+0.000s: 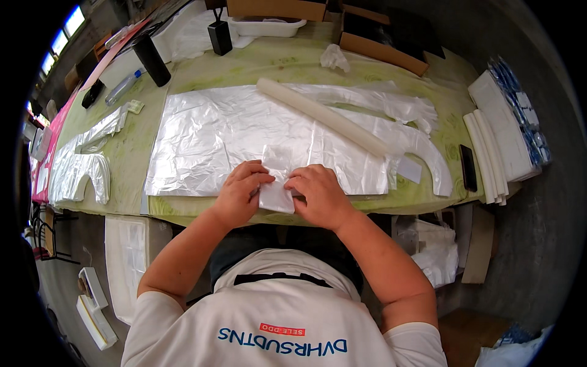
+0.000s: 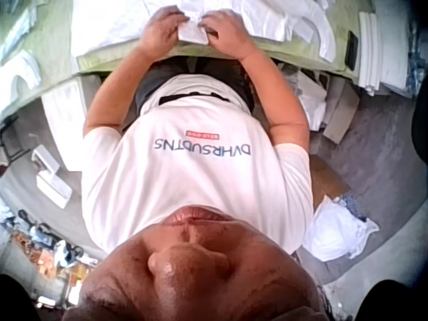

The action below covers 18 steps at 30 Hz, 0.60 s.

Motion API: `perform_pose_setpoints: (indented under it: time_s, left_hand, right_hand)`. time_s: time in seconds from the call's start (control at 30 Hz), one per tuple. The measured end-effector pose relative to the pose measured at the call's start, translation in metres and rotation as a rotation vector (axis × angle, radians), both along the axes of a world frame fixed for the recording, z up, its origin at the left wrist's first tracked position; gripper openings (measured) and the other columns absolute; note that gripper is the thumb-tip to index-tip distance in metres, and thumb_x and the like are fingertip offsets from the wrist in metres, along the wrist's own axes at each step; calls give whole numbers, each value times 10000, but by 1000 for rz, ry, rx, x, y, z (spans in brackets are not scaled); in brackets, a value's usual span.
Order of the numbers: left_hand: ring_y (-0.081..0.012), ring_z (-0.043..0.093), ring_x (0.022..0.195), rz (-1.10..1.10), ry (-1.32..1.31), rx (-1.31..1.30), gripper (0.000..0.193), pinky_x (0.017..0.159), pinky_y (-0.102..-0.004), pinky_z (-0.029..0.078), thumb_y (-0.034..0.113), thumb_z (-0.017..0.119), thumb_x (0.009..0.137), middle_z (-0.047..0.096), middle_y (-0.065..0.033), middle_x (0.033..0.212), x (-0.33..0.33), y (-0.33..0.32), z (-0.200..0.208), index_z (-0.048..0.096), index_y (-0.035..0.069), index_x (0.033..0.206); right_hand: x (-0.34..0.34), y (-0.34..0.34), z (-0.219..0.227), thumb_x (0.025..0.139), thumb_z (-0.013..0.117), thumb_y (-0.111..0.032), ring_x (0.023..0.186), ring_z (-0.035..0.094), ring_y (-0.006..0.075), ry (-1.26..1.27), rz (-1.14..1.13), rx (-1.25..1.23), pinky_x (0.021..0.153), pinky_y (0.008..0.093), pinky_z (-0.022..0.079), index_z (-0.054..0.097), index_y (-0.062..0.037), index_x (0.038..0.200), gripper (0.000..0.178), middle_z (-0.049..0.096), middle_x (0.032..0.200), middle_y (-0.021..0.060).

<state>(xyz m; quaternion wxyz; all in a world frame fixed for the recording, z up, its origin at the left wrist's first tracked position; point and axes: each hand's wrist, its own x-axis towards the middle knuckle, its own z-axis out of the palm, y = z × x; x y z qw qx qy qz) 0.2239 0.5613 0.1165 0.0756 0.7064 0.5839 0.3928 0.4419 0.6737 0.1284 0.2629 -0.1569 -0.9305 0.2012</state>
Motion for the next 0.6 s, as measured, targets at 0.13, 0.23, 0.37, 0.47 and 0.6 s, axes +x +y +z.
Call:
perform_pose_setpoints:
  time_s: [0.13,0.23,0.37,0.47,0.6]
  left_hand:
    - [-332,628,956,167,8,73,72,856,-445,492,96,723,856,662,-97,948,3,2,-2,691,36,881]
    - [-329,613,944,270,51,38,97,864,-445,473,137,718,864,653,-94,941,6,6,-3,688,45,857]
    - [-324,593,971,339,134,-15,129,895,-444,447,177,710,874,650,-84,960,5,13,1,684,55,839]
    - [-323,583,1001,348,167,-119,145,910,-449,438,199,703,878,646,-80,1003,1,18,4,684,61,841]
    - [-338,557,1135,311,182,-116,262,1000,-479,416,252,696,893,604,-121,1203,-3,21,-1,668,82,1089]
  right_hand:
    - [-18,6,-2,850,739,-196,882,580,348,-42,-167,-125,794,460,465,690,-38,914,177,648,882,118]
    - [-27,10,-5,895,686,-247,845,584,356,-150,-224,-53,774,471,471,694,-35,818,225,639,832,122]
    - [-38,8,-11,933,634,-294,825,593,363,-161,-321,48,754,483,482,687,-35,758,316,642,821,136]
    - [-44,9,-8,950,614,-321,831,610,362,-245,-373,72,754,489,499,693,-40,766,345,654,823,138]
    - [-51,11,0,979,587,-354,881,643,363,-378,-400,13,791,492,526,718,-52,788,381,688,869,137]
